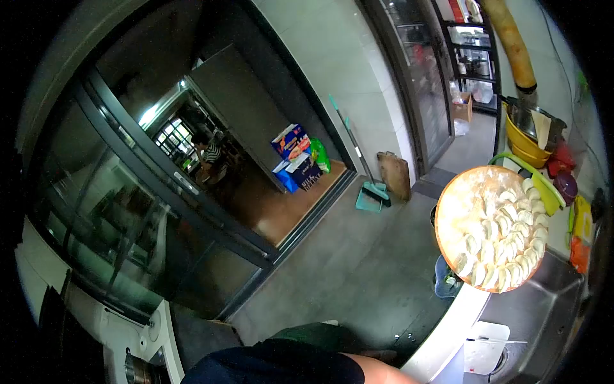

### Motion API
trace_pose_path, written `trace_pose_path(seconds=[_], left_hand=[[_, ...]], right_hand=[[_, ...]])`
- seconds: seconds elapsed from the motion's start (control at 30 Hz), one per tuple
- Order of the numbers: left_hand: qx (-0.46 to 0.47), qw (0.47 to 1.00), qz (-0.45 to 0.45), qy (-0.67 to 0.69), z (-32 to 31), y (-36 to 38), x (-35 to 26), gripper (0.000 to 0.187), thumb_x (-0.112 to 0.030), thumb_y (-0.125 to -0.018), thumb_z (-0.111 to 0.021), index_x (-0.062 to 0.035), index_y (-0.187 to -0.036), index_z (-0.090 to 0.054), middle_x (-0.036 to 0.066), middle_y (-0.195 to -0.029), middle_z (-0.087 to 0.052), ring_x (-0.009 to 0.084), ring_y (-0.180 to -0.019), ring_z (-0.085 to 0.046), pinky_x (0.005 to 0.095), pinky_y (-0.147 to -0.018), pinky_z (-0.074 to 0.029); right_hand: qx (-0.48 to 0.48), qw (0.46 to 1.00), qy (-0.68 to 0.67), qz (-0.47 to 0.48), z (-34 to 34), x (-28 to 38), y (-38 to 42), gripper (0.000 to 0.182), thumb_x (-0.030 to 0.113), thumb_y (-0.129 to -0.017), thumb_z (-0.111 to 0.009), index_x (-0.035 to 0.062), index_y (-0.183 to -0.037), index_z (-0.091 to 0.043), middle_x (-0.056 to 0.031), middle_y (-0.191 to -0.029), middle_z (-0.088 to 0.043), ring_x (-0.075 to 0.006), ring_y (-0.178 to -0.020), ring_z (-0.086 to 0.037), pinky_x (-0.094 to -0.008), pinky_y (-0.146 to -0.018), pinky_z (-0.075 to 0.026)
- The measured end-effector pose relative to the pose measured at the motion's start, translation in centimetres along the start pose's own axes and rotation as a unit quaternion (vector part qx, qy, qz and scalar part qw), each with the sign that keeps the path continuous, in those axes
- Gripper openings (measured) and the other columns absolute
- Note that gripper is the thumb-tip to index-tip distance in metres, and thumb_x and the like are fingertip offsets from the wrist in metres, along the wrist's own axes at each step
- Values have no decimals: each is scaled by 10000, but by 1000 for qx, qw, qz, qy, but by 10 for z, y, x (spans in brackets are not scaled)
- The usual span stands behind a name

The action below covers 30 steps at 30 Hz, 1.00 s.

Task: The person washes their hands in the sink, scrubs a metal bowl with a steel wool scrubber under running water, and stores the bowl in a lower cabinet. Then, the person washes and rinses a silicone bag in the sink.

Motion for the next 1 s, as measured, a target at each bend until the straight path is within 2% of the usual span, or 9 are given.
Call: trace_pose_path(seconds=[0.6, 1.0], left_hand=[[-22, 999, -46, 8, 20, 22, -22, 483, -401, -781, -485, -62, -1125, -498, 154, -1107, -543, 366, -1100, -438, 518, -940, -281], [3, 998, -70, -1, 22, 22, -31, 523, -420, -767, -511, -78, -1160, -473, 155, -1132, -529, 379, -1140, -403, 556, -969, -234]], right_hand=[[18, 1000, 13, -17, -19, -19, -8, 376, 300, -873, -370, -16, -1003, -528, -106, -927, -554, -169, -862, -511, -283, -753, -410], [2, 1000, 3, -6, -9, -11, -10, 398, 307, -886, -340, -20, -1038, -510, -114, -967, -545, -167, -904, -501, -276, -784, -401]])
Point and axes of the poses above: each hand's wrist, its own y-axis away from the middle knuckle, its own z-axis out of the back of the hand, x = y × z, the point moved 8 cm from there along -y, towards the middle knuckle
